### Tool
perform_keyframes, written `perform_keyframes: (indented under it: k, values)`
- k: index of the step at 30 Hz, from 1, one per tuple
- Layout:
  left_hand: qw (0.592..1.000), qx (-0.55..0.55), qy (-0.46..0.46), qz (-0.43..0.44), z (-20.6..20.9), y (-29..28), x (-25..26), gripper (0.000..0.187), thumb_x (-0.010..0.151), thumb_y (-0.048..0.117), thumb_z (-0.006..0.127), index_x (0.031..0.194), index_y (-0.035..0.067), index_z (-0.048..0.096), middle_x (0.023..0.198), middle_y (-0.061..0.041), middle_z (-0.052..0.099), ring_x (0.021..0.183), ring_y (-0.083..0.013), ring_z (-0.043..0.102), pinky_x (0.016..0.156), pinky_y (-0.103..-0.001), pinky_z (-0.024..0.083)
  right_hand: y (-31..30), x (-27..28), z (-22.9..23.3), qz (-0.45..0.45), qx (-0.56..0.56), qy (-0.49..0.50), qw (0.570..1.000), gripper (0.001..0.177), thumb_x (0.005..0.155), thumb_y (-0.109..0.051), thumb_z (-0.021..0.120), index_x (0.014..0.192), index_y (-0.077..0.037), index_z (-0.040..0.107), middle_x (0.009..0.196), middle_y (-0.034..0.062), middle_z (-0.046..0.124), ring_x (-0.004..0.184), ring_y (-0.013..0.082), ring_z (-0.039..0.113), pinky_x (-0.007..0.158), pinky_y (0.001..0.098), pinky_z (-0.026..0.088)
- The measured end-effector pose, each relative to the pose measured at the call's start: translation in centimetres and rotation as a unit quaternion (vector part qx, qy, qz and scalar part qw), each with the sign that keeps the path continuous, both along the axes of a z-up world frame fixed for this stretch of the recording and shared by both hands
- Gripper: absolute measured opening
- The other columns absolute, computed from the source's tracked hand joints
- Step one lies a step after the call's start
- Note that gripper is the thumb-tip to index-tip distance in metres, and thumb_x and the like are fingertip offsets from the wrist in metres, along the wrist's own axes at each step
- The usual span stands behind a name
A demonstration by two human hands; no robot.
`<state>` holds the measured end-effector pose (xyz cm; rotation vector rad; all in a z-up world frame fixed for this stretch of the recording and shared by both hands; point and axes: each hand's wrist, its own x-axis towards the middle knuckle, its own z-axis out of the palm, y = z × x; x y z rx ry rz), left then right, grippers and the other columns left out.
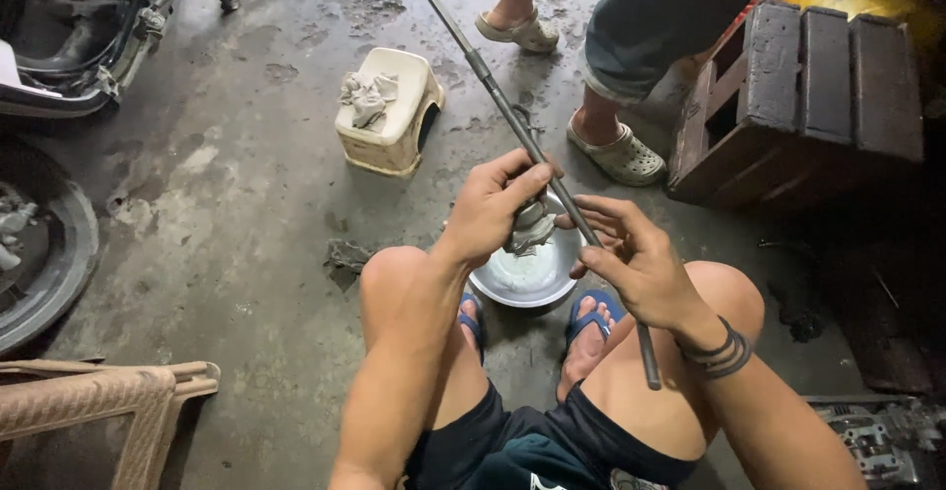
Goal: A person is cleaning and inspecting a small mechanical component from a motorcycle using a metal rod and a screwdriver while sitting on the floor.
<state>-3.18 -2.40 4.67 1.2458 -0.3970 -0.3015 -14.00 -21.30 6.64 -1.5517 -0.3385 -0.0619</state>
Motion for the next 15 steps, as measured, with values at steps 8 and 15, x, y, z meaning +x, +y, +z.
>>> perform_keyframes:
  k: [8,15]
  values:
    - [0.999,-0.033,-0.001,0.020,3.7,-0.1,-1.1,0.015,0.100,0.020,0.068,0.096,0.007,0.072,0.073,-0.002,0.059,0.070,-0.0080,0.057,0.067,-0.022,0.048,-0.7,-2.0,-2.0,0.078,0.065,-0.052,0.993,0.111,0.083,-0.081,0.053,0.151,0.007,0.041,0.149,0.0283,0.051,0.120,0.0383,0.063,0.099,0.0571,0.048]
    - [0.993,-0.092,0.066,0.028,2.5,-1.2,-0.8,0.016,0.101,0.018,0.065,0.099,0.003,0.070,0.070,-0.011,0.063,0.058,-0.0157,0.064,0.045,-0.022,0.045,-0.2,-2.9,0.0,0.170,0.135,-0.104,0.971,0.127,0.079,-0.070,0.082,0.157,0.008,0.019,0.157,0.0316,0.034,0.100,0.0426,0.076,0.094,0.0523,0.057]
